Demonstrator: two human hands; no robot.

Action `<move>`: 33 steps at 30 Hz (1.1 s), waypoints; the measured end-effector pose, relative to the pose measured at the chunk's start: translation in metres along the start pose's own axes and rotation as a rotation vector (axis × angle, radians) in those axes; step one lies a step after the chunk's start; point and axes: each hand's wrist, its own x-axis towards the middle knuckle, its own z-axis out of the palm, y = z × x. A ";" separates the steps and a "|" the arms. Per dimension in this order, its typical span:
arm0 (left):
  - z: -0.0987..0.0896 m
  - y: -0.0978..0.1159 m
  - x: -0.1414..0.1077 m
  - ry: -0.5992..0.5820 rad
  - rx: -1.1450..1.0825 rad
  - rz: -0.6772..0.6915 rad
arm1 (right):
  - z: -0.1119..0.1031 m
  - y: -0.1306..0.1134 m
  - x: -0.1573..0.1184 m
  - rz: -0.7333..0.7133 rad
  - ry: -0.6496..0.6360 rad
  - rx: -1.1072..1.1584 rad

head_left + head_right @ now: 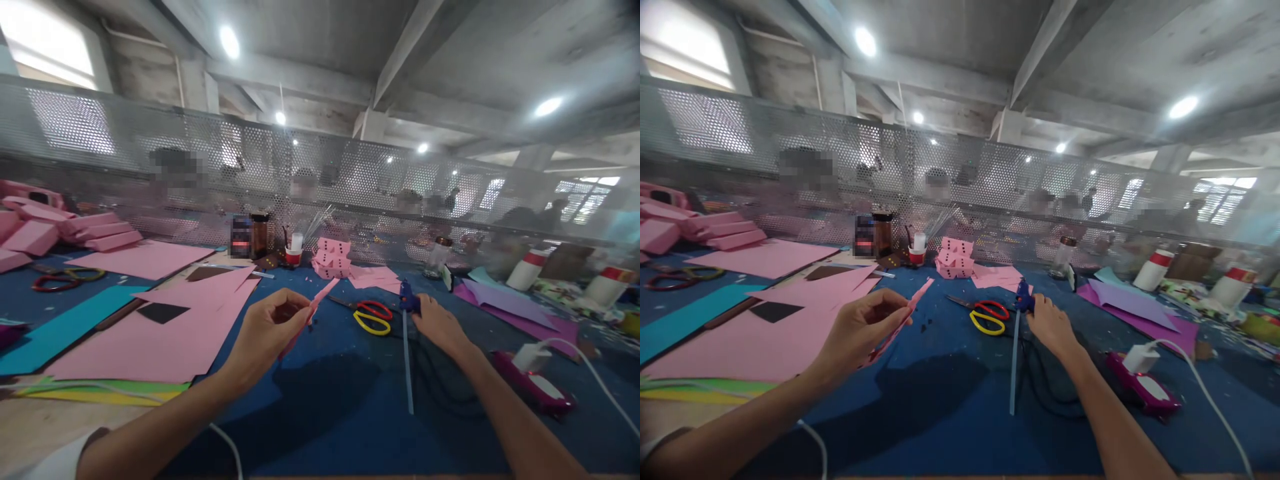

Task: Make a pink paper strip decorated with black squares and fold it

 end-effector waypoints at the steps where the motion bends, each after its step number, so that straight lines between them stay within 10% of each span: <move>1: 0.000 0.001 -0.001 0.011 0.026 0.026 | 0.003 0.004 0.001 0.017 -0.023 -0.014; 12: 0.001 -0.002 -0.006 0.078 0.299 0.539 | 0.021 0.027 0.007 0.107 -0.206 -0.060; 24: 0.002 -0.006 -0.005 0.122 0.382 0.684 | -0.015 0.023 -0.003 0.034 -0.073 0.004; 30: 0.000 -0.014 -0.004 0.111 0.547 0.814 | -0.082 -0.058 -0.045 -0.544 0.297 0.677; 33: -0.003 -0.018 -0.004 0.094 0.593 0.891 | -0.101 -0.099 -0.074 -0.778 0.287 0.823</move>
